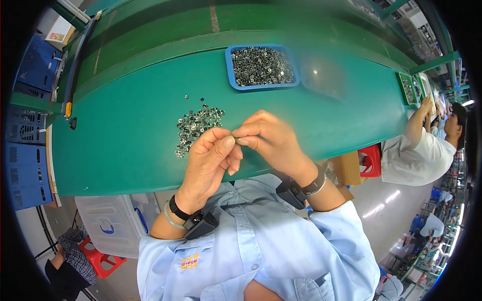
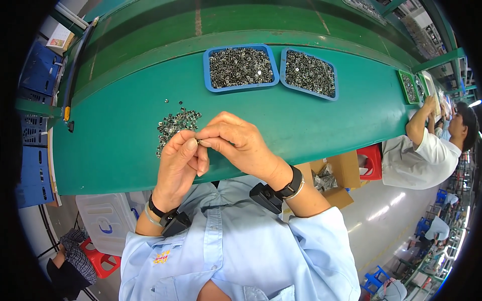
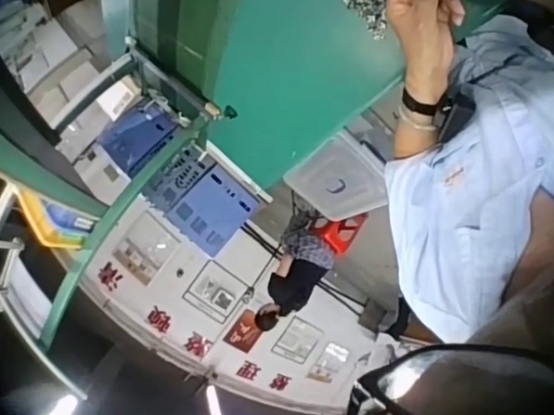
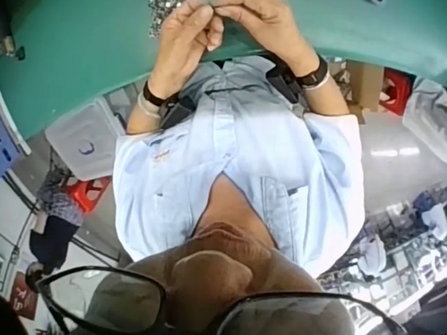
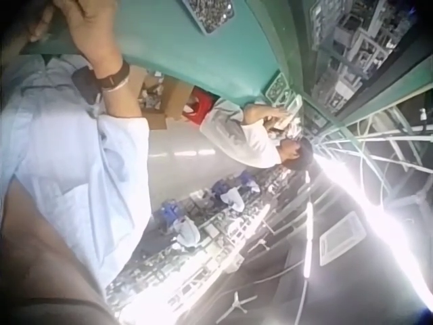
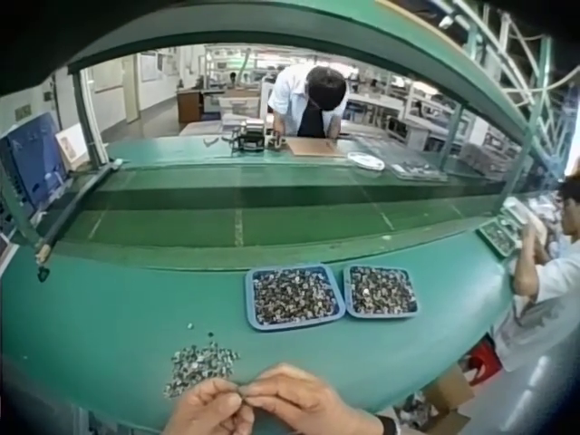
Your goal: The person picks up a small metal component from a pile on the table and joins it with another piece by hand. After pressing the two parts together, the person places the assembled unit into a blue tray and reaches back to the pile for the next component.
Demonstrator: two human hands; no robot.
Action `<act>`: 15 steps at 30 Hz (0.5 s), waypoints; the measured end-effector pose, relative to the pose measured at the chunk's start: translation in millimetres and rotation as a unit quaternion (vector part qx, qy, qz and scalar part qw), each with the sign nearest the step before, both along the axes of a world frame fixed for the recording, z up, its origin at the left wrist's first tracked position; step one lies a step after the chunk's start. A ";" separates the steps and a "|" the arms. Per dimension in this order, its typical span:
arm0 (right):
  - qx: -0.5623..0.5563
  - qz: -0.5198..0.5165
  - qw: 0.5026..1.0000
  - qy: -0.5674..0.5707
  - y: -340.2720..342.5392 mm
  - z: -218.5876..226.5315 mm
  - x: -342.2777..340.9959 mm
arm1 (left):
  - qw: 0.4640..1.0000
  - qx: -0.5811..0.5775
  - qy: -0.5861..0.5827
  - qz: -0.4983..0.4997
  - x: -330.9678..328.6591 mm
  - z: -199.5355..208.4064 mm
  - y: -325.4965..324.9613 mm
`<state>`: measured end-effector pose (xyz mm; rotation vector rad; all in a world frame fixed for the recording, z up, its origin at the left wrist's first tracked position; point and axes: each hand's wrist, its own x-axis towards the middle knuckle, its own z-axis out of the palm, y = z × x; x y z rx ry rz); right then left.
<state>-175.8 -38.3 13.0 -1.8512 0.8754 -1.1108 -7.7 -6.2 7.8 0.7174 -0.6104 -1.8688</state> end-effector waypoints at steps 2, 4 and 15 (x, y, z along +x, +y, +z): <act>-0.001 0.004 1.000 -0.004 -1.0 -0.6 -0.5 | 1.000 -0.002 0.004 0.000 0.5 -0.1 -0.1; -0.003 0.011 1.000 -0.010 -1.7 -1.4 -1.1 | 1.000 -0.003 0.002 -0.002 1.6 -2.1 -0.3; -0.008 0.011 1.000 -0.022 2.0 -2.3 0.0 | 1.000 -0.013 -0.002 -0.001 2.5 -2.3 3.4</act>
